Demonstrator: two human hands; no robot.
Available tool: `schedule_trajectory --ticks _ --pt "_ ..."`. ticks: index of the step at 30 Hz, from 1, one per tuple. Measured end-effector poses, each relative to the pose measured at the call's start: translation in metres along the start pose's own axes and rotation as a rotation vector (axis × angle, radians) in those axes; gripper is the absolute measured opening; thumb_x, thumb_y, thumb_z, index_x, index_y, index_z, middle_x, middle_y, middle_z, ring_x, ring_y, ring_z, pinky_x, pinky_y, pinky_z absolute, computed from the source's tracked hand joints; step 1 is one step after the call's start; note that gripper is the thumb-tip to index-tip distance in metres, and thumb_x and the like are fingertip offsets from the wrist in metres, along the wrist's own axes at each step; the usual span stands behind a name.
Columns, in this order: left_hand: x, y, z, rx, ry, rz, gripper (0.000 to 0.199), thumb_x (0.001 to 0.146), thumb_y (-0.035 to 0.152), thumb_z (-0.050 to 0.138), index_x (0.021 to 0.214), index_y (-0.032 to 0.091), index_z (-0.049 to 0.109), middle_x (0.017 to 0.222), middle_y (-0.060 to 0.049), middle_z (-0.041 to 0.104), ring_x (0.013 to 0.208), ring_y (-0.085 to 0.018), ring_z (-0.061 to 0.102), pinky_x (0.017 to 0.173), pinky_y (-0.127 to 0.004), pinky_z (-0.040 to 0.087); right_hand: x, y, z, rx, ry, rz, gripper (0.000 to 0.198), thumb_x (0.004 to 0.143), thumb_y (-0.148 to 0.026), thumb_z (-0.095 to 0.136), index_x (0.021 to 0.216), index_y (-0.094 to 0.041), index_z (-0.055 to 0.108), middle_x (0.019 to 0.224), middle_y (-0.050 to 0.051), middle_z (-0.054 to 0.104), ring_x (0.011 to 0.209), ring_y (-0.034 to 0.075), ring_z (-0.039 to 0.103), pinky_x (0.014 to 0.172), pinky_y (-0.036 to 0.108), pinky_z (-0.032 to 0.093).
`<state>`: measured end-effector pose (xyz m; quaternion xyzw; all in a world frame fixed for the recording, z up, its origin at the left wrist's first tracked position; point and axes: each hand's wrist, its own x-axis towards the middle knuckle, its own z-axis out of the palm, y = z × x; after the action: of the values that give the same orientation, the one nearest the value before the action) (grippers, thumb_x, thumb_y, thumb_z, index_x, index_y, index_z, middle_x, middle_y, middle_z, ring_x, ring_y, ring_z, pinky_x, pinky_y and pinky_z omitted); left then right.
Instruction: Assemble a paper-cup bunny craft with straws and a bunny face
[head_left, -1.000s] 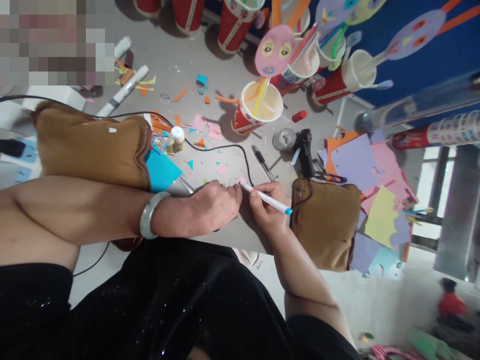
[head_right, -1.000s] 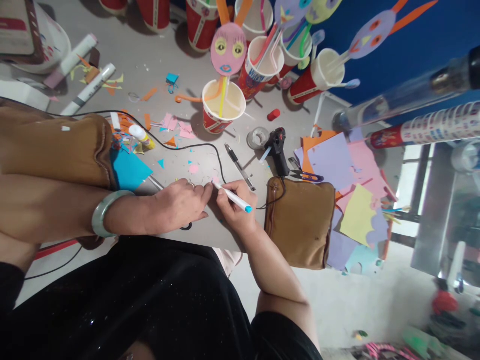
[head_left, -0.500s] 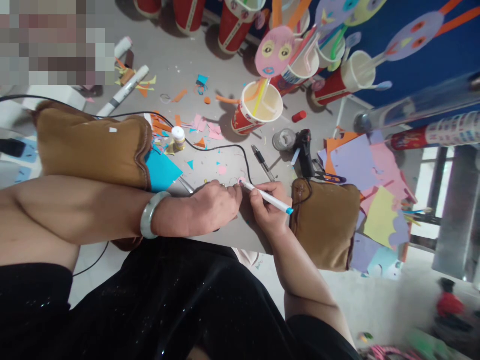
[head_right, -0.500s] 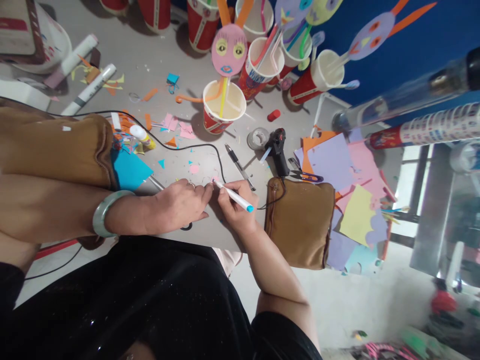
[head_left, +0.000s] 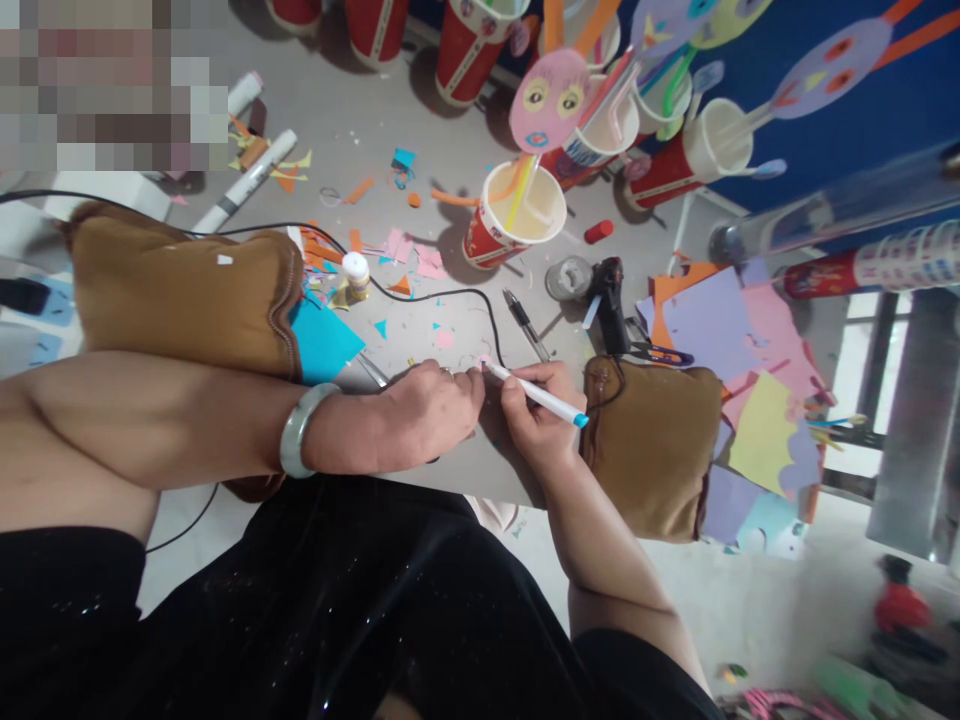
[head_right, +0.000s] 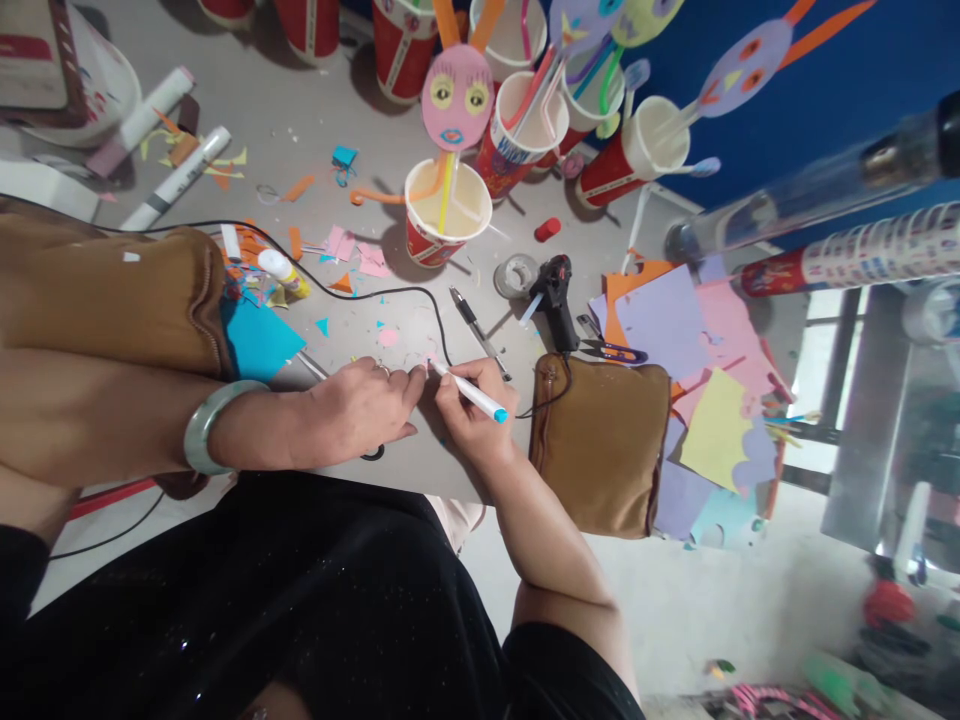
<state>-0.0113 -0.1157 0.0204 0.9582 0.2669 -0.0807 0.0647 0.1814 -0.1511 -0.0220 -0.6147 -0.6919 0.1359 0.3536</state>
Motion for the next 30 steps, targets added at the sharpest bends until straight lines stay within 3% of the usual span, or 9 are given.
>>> schedule_trajectory --ticks 10,19,30 --pt "0.002 0.0 -0.003 -0.042 -0.041 -0.012 0.062 0.103 0.037 0.065 0.145 -0.009 0.057 0.094 -0.018 0.076 0.082 -0.025 0.074 0.07 -0.033 0.048 0.0 -0.001 0.0 0.044 0.026 -0.017 0.009 0.093 -0.027 0.066 0.086 -0.022 0.064 0.066 -0.003 0.068 0.049 0.012 0.06 0.048 0.025 0.049" --pt "0.002 0.002 0.01 -0.04 0.025 -0.033 0.065 0.1 0.04 0.069 0.144 -0.008 0.059 0.09 -0.016 0.074 0.077 -0.025 0.073 0.068 -0.034 0.046 -0.008 0.005 0.003 0.104 0.109 -0.004 0.007 0.098 -0.03 0.067 0.098 -0.023 0.065 0.078 0.001 0.076 0.063 0.018 0.074 0.053 0.03 0.057" --pt "0.001 0.002 0.002 -0.033 0.0 -0.025 0.064 0.101 0.04 0.068 0.144 -0.007 0.06 0.09 -0.016 0.075 0.078 -0.025 0.072 0.07 -0.033 0.045 -0.006 0.001 0.004 0.061 0.061 -0.017 0.013 0.101 -0.034 0.062 0.102 -0.021 0.067 0.083 0.003 0.077 0.071 0.019 0.076 0.06 0.03 0.06"
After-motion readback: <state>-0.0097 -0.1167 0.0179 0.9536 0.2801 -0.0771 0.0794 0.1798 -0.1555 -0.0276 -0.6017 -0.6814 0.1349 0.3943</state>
